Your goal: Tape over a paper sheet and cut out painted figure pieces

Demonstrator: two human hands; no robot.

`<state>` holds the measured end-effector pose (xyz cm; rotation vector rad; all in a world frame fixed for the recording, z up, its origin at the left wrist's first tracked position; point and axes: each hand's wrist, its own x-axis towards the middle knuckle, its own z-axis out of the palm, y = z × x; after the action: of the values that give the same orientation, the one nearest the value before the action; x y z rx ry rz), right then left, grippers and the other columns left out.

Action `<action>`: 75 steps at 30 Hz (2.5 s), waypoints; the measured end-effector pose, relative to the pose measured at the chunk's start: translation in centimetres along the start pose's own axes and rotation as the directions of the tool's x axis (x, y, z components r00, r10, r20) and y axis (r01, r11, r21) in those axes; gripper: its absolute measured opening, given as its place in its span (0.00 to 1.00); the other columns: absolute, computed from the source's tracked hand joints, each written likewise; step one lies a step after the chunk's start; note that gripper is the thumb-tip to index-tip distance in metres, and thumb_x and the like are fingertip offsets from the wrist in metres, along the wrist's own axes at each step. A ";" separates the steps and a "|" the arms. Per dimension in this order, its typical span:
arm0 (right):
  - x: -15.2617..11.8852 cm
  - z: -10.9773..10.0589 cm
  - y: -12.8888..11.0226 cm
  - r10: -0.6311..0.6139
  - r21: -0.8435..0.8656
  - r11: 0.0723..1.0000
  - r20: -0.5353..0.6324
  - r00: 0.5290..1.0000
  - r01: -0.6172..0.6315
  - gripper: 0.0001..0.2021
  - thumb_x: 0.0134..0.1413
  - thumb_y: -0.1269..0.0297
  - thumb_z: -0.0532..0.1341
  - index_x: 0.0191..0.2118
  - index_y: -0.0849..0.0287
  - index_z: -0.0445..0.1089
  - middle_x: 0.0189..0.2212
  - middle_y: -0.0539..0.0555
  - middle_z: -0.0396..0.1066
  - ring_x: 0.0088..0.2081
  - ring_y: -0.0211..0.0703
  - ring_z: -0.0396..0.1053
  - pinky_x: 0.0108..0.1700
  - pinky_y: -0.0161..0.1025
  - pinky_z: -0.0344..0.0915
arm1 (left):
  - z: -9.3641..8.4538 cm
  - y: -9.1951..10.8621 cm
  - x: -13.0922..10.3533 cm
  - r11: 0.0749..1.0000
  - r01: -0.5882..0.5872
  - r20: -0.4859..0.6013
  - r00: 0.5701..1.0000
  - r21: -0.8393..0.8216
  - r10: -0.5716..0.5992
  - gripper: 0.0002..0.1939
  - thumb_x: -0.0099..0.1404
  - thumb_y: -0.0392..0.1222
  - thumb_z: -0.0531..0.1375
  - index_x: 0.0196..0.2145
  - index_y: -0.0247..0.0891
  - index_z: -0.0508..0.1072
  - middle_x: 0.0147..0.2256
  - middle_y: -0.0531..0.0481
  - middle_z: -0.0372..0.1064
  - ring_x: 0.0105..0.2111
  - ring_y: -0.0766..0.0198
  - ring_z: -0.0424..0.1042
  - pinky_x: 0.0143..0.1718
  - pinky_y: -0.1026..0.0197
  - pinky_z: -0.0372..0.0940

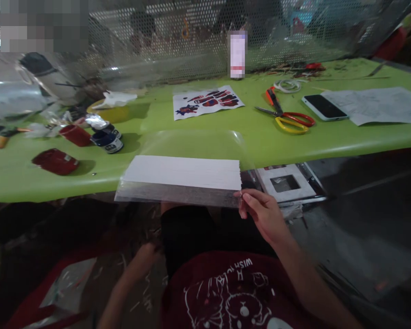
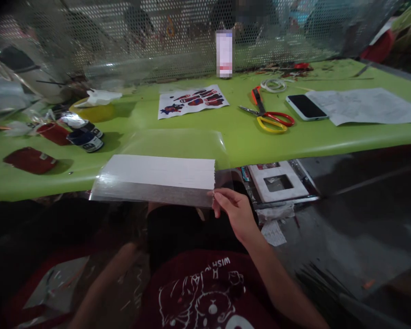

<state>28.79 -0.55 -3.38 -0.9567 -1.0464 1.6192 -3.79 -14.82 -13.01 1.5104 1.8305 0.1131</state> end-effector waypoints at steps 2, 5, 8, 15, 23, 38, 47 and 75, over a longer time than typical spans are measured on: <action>0.1 0.2 0.4 0.033 0.018 0.999 -0.031 0.999 -0.032 0.09 0.54 0.59 0.70 0.35 0.61 0.82 0.18 0.48 0.70 0.19 0.35 0.64 0.23 0.36 0.58 | -1.3 1.6 -0.6 1.000 -0.022 0.054 0.998 -0.003 0.022 0.11 0.71 0.40 0.56 0.35 0.39 0.79 0.34 0.49 0.79 0.38 0.55 0.79 0.41 0.56 0.69; 0.2 0.5 0.8 0.069 0.047 0.997 -0.039 0.997 -0.067 0.09 0.54 0.60 0.70 0.35 0.61 0.81 0.20 0.49 0.71 0.18 0.35 0.64 0.20 0.35 0.57 | -3.3 5.9 -2.6 0.988 -0.129 0.125 0.982 -0.085 0.139 0.10 0.70 0.45 0.58 0.43 0.46 0.79 0.40 0.53 0.80 0.41 0.59 0.78 0.43 0.61 0.68; 0.1 0.8 1.1 0.068 0.052 0.996 -0.040 0.997 -0.066 0.09 0.55 0.60 0.70 0.36 0.61 0.80 0.20 0.50 0.72 0.18 0.35 0.65 0.19 0.34 0.59 | -4.9 11.1 -4.1 0.899 -0.347 0.020 0.931 -0.269 0.365 0.11 0.72 0.41 0.55 0.35 0.43 0.77 0.32 0.53 0.78 0.34 0.63 0.77 0.36 0.62 0.68; -0.9 1.6 1.0 -0.010 -0.011 1.000 0.032 0.999 0.010 0.09 0.57 0.58 0.69 0.37 0.59 0.79 0.22 0.48 0.72 0.17 0.35 0.67 0.19 0.34 0.63 | -6.6 19.9 -1.6 0.681 -0.718 -0.566 0.503 0.148 0.653 0.05 0.70 0.32 0.60 0.41 0.39 0.76 0.34 0.49 0.75 0.37 0.61 0.71 0.39 0.57 0.68; -2.5 2.2 -0.4 -0.141 -0.171 0.970 0.185 0.972 0.173 0.09 0.64 0.59 0.63 0.42 0.55 0.80 0.27 0.49 0.71 0.21 0.35 0.68 0.24 0.35 0.66 | -8.1 22.4 0.3 0.620 -0.762 -0.624 0.397 0.184 0.673 0.08 0.67 0.31 0.64 0.43 0.39 0.78 0.42 0.46 0.76 0.47 0.58 0.70 0.48 0.52 0.71; -2.5 2.4 -1.0 -0.285 -0.344 0.857 0.302 0.910 0.383 0.10 0.68 0.62 0.60 0.44 0.50 0.80 0.24 0.47 0.69 0.24 0.36 0.68 0.30 0.37 0.64 | -8.6 21.5 0.1 0.654 -0.756 -0.570 0.523 0.033 0.633 0.06 0.65 0.31 0.66 0.39 0.39 0.82 0.39 0.48 0.78 0.44 0.61 0.76 0.46 0.57 0.73; -2.4 2.3 -0.9 -0.293 -0.380 0.836 0.302 0.907 0.396 0.11 0.68 0.59 0.60 0.41 0.53 0.80 0.23 0.49 0.71 0.25 0.39 0.69 0.31 0.38 0.66 | -8.8 21.4 0.0 0.668 -0.745 -0.552 0.559 -0.006 0.618 0.06 0.65 0.33 0.67 0.37 0.41 0.82 0.38 0.48 0.77 0.42 0.60 0.77 0.46 0.55 0.74; -2.0 2.5 -0.8 -0.271 -0.310 0.878 0.307 0.912 0.365 0.08 0.67 0.65 0.60 0.36 0.55 0.75 0.23 0.46 0.69 0.25 0.36 0.67 0.32 0.35 0.65 | -8.5 21.1 0.2 0.696 -0.718 -0.502 0.602 0.000 0.622 0.06 0.67 0.33 0.64 0.39 0.39 0.82 0.39 0.49 0.77 0.41 0.63 0.76 0.45 0.59 0.71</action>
<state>27.17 -2.83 -1.56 -0.7632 -1.6358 1.3148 8.34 -5.09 3.67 2.0785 1.3895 1.0974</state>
